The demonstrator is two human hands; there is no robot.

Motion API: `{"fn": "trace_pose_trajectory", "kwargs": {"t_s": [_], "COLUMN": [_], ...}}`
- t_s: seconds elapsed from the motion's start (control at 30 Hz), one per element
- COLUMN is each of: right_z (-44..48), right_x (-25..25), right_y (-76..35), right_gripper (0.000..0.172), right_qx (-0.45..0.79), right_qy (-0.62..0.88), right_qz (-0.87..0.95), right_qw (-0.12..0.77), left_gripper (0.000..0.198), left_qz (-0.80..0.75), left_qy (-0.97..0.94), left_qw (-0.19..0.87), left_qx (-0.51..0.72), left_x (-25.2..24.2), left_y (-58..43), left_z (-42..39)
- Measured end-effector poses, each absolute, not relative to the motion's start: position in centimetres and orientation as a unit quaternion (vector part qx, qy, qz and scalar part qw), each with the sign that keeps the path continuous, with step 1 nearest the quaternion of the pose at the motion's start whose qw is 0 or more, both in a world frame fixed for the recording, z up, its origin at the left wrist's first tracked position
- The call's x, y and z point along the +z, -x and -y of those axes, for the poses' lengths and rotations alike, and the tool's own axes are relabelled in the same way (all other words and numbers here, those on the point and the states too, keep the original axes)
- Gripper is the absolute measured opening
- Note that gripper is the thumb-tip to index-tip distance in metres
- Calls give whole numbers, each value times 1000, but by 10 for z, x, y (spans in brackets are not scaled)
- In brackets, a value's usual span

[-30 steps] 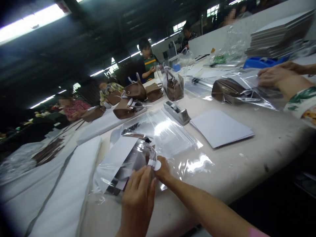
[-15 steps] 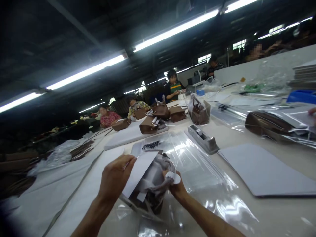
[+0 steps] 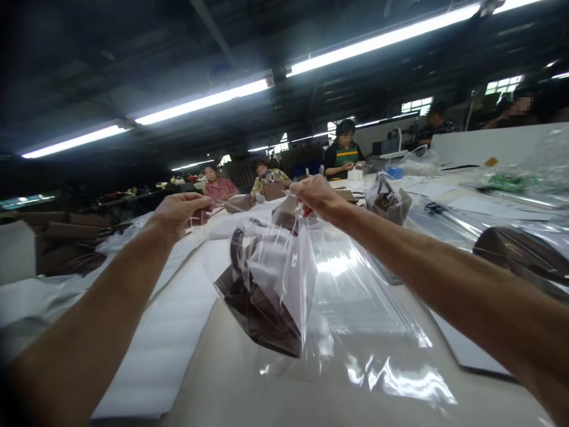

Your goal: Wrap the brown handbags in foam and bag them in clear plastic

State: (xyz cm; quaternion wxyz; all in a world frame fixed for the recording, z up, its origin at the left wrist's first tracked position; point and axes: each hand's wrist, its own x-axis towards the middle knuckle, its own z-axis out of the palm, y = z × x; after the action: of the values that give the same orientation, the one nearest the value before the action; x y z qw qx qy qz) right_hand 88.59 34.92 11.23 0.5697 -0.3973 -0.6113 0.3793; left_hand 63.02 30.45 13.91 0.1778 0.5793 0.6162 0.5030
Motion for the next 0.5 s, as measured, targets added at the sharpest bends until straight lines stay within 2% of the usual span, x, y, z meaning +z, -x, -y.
{"fn": "trace_pose_trajectory", "kwargs": {"t_s": [0.17, 0.3, 0.5], "right_z": [-332, -312, -298], "right_x": [129, 137, 153], "right_y": [-900, -915, -943], "right_gripper": [28, 33, 53], "right_qx": [317, 288, 362], "right_qy": [420, 403, 444], "right_qz": [668, 714, 724], "right_qw": [527, 495, 384], "left_gripper": [11, 9, 16], "left_qz": [-556, -498, -407], "left_qy": [-591, -619, -730], "left_qw": [246, 271, 239], "left_qx": [530, 544, 493], "left_x": [166, 167, 152], "left_y": [-662, -699, -777], "left_z": [-274, -260, -266]}}
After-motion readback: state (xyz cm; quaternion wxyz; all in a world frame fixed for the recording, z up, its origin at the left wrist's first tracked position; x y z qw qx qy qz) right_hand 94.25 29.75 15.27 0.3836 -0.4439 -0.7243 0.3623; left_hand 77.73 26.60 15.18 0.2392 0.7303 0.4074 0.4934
